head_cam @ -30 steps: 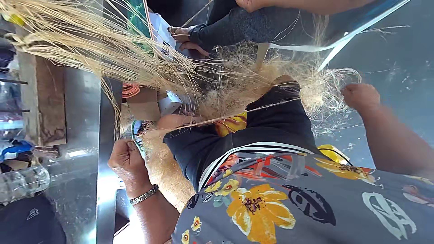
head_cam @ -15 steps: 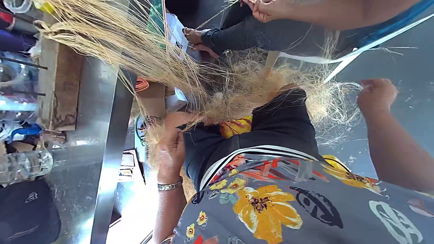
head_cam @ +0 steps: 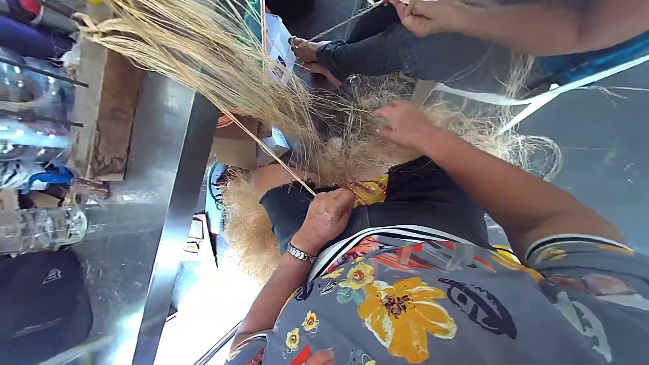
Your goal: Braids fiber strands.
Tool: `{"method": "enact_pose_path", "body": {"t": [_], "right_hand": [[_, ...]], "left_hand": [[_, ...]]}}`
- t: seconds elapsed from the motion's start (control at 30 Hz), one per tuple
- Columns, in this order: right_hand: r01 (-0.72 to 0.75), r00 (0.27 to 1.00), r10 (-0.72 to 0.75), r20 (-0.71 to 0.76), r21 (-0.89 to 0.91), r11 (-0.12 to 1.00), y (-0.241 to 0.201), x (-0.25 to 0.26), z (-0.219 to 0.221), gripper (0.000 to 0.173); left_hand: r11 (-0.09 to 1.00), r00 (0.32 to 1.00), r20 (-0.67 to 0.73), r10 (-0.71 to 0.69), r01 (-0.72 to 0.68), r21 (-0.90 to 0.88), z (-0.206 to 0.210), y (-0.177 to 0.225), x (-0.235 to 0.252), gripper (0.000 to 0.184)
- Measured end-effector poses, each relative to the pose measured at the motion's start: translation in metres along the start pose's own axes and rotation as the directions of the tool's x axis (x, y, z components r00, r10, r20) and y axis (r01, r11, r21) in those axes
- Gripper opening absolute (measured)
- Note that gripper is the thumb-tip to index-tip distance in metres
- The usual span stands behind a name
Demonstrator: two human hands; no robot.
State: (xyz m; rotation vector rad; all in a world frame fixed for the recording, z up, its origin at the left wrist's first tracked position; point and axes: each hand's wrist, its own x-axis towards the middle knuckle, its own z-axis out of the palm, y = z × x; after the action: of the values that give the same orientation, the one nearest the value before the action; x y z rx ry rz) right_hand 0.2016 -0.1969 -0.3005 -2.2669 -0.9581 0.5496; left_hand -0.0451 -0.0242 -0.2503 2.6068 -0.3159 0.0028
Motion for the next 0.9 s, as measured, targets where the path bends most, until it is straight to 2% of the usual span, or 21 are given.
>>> {"method": "enact_pose_path", "body": {"t": [0.1,0.17,0.23,0.27,0.3,0.33,0.4,0.43,0.47,0.57,0.67,0.77,0.9], "right_hand": [[-0.184,0.983,0.184,-0.008,-0.02,0.983,0.032,0.045,0.001,0.064],[-0.275,0.961,0.274,-0.031,-0.053,0.96,0.057,0.058,0.006,0.083],[-0.394,0.916,0.399,0.029,-0.105,0.913,0.081,0.057,0.018,0.104],[-0.451,0.879,0.465,0.103,-0.133,0.883,0.092,0.055,0.026,0.11],[-0.478,0.844,0.501,0.192,-0.155,0.865,0.103,0.052,0.035,0.107],[-0.468,0.813,0.505,0.291,-0.19,0.863,0.112,0.049,0.042,0.094],[-0.369,0.773,0.427,0.469,-0.216,0.904,0.121,0.042,0.049,0.056],[-0.344,0.796,0.359,0.486,-0.124,0.931,0.118,0.032,0.044,0.043],[-0.363,0.841,0.312,0.442,0.034,0.931,0.112,0.019,0.036,0.035],[-0.394,0.907,0.268,0.324,0.432,0.811,0.086,-0.034,-0.008,0.024],[-0.349,0.937,0.271,0.221,0.588,0.73,0.109,-0.096,-0.04,0.022],[-0.406,0.896,0.406,0.178,0.696,0.592,0.146,-0.167,-0.051,0.024],[-0.486,0.788,0.591,0.173,0.765,0.423,0.185,-0.257,-0.044,0.023]], "left_hand": [[0.999,1.0,-0.009,-0.021,0.021,-0.032,0.003,-0.008,-0.002,0.026],[0.998,0.999,-0.021,-0.036,0.035,-0.048,0.005,-0.011,-0.002,0.027],[0.998,0.998,-0.033,-0.046,0.044,-0.054,0.005,-0.014,-0.004,0.026],[0.997,0.998,-0.035,-0.052,0.05,-0.054,0.005,-0.016,-0.004,0.026],[0.997,0.998,-0.031,-0.062,0.06,-0.055,0.005,-0.018,-0.003,0.025],[0.996,0.997,-0.021,-0.071,0.07,-0.055,0.006,-0.021,-0.002,0.023],[0.994,0.996,0.026,-0.091,0.092,-0.056,0.007,-0.024,0.0,0.019],[0.995,0.995,0.044,-0.089,0.091,-0.049,0.008,-0.025,0.002,0.018],[0.997,0.996,0.052,-0.071,0.073,-0.04,0.009,-0.025,0.004,0.016],[1.0,0.997,0.08,0.001,0.0,-0.018,0.01,-0.021,0.016,0.018],[0.998,0.993,0.104,0.057,-0.055,-0.027,0.014,-0.018,0.028,0.021],[0.997,0.99,0.114,0.078,-0.076,-0.024,0.014,-0.013,0.035,0.023],[0.997,0.99,0.116,0.079,-0.079,-0.004,0.014,-0.006,0.032,0.025]]}}
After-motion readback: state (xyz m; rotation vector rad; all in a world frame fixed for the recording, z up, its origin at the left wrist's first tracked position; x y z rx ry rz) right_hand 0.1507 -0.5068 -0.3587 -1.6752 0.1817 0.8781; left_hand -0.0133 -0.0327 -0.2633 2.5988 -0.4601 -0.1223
